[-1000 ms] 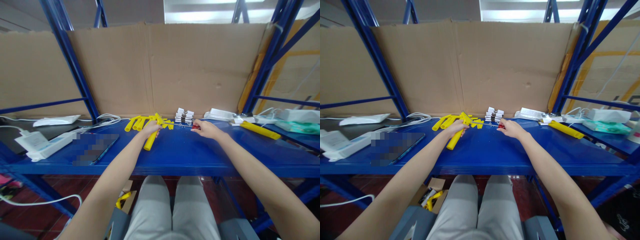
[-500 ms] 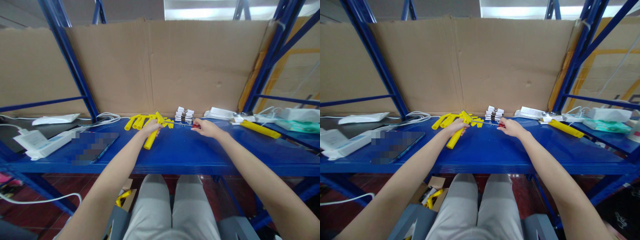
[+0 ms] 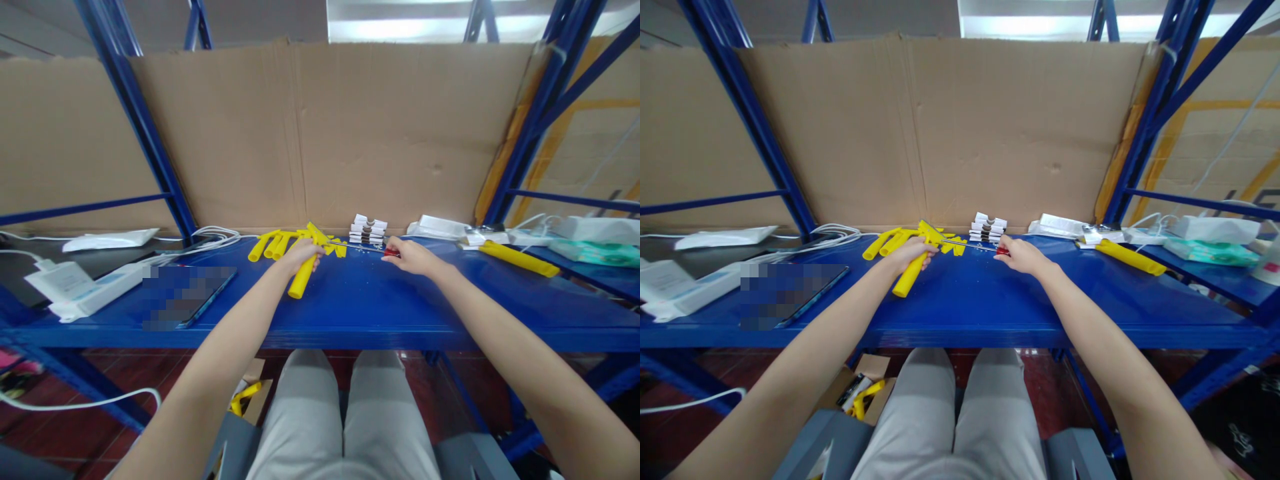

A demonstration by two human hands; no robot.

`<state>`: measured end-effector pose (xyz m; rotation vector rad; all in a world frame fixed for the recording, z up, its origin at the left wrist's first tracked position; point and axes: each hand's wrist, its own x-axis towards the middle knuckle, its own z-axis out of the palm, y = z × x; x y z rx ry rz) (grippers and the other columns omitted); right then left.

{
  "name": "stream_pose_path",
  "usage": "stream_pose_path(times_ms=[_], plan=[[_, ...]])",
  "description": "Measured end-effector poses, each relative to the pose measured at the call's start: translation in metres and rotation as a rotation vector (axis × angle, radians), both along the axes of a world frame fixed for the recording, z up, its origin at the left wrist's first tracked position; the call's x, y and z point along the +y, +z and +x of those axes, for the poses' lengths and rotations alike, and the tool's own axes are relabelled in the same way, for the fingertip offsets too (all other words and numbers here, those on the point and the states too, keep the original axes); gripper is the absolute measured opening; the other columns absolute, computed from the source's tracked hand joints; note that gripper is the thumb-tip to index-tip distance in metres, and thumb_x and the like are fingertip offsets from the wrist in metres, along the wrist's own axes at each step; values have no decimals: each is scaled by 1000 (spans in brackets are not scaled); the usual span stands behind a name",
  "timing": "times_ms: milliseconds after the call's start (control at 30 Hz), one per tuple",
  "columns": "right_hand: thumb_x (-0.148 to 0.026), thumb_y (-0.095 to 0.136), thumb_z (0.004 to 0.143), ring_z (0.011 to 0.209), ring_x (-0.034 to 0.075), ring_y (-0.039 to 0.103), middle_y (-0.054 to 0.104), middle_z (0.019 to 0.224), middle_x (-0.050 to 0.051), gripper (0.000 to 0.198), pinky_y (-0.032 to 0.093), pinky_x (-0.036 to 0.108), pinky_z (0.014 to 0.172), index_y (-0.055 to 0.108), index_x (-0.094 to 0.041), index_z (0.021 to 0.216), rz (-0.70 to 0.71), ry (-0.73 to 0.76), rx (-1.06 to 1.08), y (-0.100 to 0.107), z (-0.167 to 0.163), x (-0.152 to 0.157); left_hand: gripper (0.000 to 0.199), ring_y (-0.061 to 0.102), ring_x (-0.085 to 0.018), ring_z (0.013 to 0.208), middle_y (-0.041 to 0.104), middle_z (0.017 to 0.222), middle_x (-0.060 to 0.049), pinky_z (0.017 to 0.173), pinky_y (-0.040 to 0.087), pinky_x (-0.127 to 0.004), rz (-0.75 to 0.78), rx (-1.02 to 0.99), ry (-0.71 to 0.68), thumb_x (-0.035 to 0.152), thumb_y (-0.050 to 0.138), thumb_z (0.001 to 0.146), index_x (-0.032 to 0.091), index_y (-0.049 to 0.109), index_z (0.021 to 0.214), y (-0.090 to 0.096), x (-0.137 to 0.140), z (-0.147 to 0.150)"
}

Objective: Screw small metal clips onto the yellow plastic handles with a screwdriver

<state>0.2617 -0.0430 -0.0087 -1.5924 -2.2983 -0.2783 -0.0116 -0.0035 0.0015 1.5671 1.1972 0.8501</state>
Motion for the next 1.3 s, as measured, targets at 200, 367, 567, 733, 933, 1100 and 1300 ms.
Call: stream_pose_path(times_ms=[200,367,567,733,933,1100,1300], plan=[[-32,51,87,79,25,64,68,89,12,17,37,28,63,50,-18,96,37,-17,-80,0,-1,0,18,38,-6,32,41,43,6,36,32,-20,-28,-26,-7,6,48,75,18,39,65,0,2,0],[-32,45,91,83,25,64,69,93,13,19,37,29,62,51,-16,99,121,-38,-201,4,-5,-6,17,40,-7,33,42,43,6,37,35,-21,68,64,27,8,50,74,18,40,66,-1,-1,0],[-36,39,93,83,25,65,70,91,13,24,34,29,59,51,-16,100,191,-84,-256,7,-8,-12,13,41,-8,31,41,40,8,36,35,-20,206,152,22,12,49,77,19,40,71,3,-7,0],[-37,39,93,82,25,65,70,91,12,26,34,28,59,52,-16,101,174,-81,-221,5,-9,-13,14,41,-8,30,43,38,8,35,34,-19,316,203,8,12,49,80,19,39,73,5,-9,-2],[-37,42,92,82,25,65,70,90,11,24,34,28,60,53,-17,101,190,-83,-149,3,-6,-10,12,42,-8,30,43,37,9,36,35,-18,382,233,-4,10,49,80,18,43,73,7,-12,-2],[-38,43,91,80,25,65,70,86,11,25,33,28,58,53,-17,101,200,-98,-137,3,-5,-8,12,42,-8,30,43,37,8,36,36,-19,409,218,-5,10,49,80,17,43,72,8,-13,-1],[-37,42,91,77,25,63,69,83,12,25,30,28,55,53,-16,98,266,-122,-208,2,-8,-8,13,42,-8,30,42,36,8,36,35,-18,413,223,1,11,48,80,18,44,70,6,-11,-1]])
